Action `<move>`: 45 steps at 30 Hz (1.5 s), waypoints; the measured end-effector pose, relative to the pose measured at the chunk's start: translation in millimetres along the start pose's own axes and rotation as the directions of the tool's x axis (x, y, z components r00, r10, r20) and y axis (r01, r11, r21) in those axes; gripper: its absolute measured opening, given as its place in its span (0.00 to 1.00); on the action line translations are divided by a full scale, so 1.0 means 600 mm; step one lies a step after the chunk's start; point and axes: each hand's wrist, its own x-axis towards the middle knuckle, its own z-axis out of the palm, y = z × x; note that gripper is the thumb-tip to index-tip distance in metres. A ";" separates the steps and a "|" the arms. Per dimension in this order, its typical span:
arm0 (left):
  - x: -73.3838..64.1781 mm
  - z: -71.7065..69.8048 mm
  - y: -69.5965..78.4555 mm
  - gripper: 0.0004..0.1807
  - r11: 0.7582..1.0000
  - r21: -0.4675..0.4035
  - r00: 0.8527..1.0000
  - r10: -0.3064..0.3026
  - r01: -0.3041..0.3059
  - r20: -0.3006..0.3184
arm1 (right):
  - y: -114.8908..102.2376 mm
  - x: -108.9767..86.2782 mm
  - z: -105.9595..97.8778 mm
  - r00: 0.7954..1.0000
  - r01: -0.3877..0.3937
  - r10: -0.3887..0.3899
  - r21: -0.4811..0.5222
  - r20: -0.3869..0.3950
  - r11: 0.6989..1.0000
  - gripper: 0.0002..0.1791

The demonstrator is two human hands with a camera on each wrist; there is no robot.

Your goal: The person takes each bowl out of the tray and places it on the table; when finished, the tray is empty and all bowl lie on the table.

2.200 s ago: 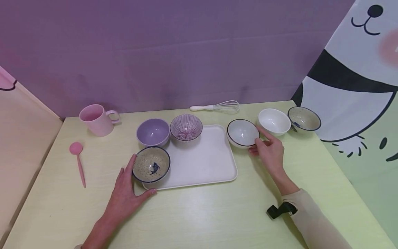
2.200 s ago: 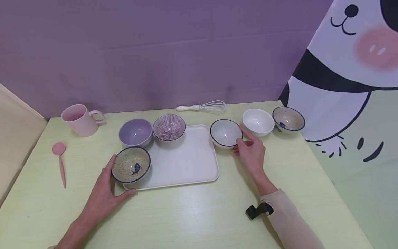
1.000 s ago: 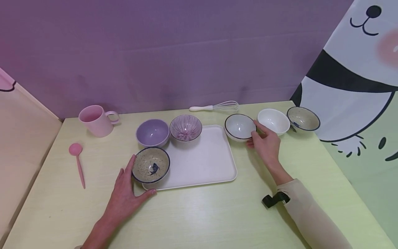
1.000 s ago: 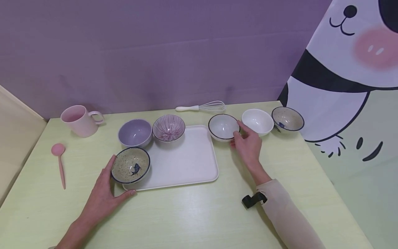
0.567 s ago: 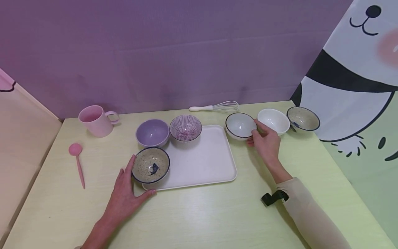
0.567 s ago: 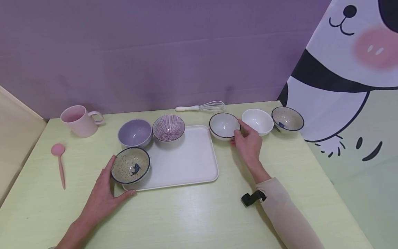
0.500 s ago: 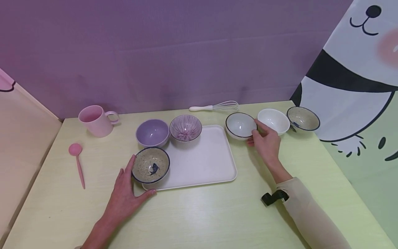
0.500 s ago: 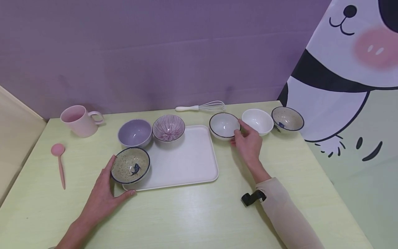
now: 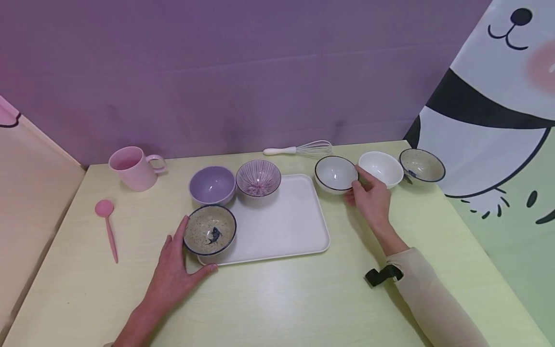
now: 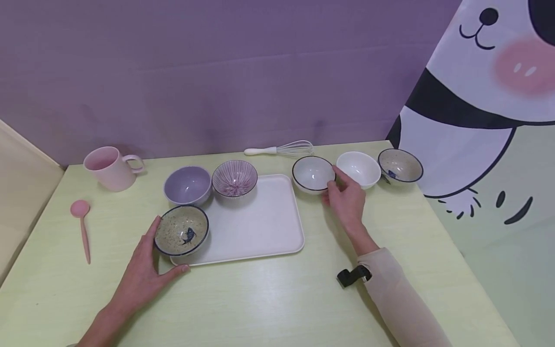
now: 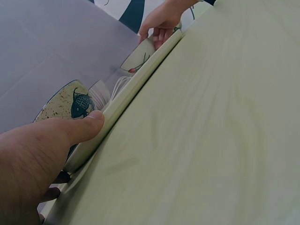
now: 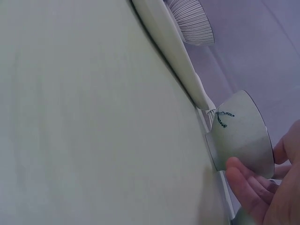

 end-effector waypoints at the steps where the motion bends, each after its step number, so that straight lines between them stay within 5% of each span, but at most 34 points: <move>1: 0.000 0.000 0.000 0.74 1.000 0.000 1.000 0.000 0.000 0.001 | 0.000 -0.001 -0.001 1.000 0.001 -0.001 -0.019 -0.001 1.000 0.29; 5: 0.001 0.000 0.001 0.73 1.000 0.001 1.000 -0.006 0.006 0.002 | 0.000 -0.007 -0.005 1.000 0.026 -0.026 -0.079 0.003 0.997 0.29; 32: 0.000 0.002 0.000 0.75 1.000 0.001 1.000 -0.024 0.024 0.006 | -0.041 -0.098 0.015 0.973 0.195 -0.199 0.051 0.114 0.980 0.26; 45: 0.002 0.005 -0.005 0.76 1.000 -0.008 1.000 0.011 -0.011 -0.018 | -0.062 -0.151 0.069 0.917 0.280 -0.294 0.092 0.270 0.956 0.25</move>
